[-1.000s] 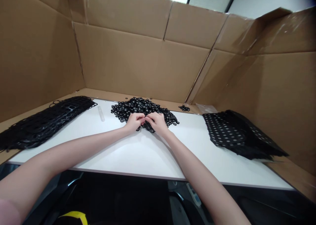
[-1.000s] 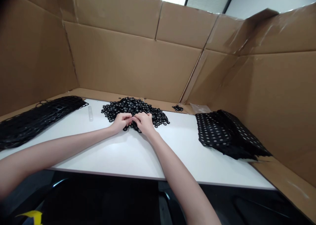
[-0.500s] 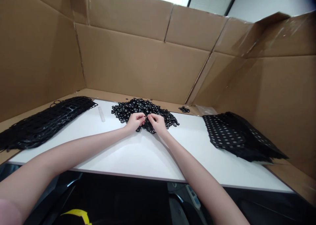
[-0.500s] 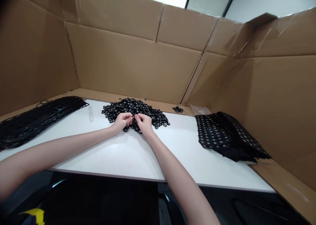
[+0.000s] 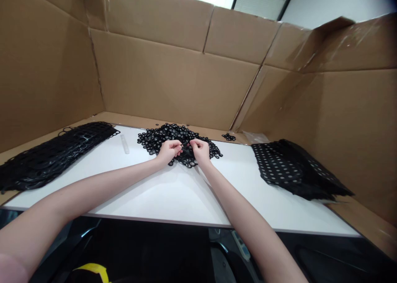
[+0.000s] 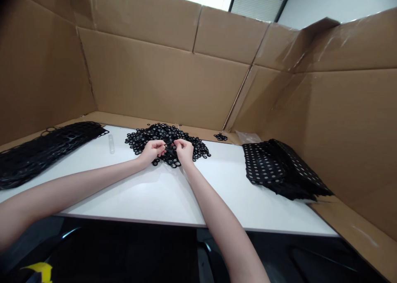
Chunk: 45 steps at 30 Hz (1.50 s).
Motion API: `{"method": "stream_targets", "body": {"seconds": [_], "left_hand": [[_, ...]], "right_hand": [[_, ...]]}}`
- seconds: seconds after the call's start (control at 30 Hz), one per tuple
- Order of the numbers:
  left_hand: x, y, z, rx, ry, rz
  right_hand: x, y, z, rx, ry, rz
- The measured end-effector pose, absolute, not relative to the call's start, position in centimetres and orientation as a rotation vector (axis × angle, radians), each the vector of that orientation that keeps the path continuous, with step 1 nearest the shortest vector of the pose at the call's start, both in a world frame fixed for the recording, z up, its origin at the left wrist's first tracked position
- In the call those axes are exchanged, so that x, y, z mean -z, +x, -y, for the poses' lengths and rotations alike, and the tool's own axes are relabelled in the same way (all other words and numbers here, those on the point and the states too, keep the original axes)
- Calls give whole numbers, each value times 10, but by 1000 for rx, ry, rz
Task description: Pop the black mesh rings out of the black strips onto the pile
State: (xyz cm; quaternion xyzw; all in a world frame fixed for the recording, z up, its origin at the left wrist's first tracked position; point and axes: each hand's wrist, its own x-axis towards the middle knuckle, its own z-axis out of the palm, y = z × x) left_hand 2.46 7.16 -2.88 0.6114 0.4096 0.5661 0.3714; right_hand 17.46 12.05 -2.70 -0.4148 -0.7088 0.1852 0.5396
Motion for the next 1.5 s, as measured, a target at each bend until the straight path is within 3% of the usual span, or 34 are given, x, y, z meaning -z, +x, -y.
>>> {"method": "stream_targets", "body": {"seconds": [0.27,0.5,0.83,1.27,1.5], "left_hand": [[30,-6,-80,-1505,1484,-1017],[34,2,-80,-1447,1534,-1017],[31,3,-75,-1436,1588,-1026],[32,11,-76,-1400,1504,-1020],[34,1,-79,-1471,1431,-1014]], "right_hand": [[15,230,-140,-325,-1117,1545],[33,194,-129,-221,-1165,1882],[14,175,-92,66,-888,2149],[25,182,-125,-334,-943,1802],[30,225,-152,-333,-1132,1552]]}}
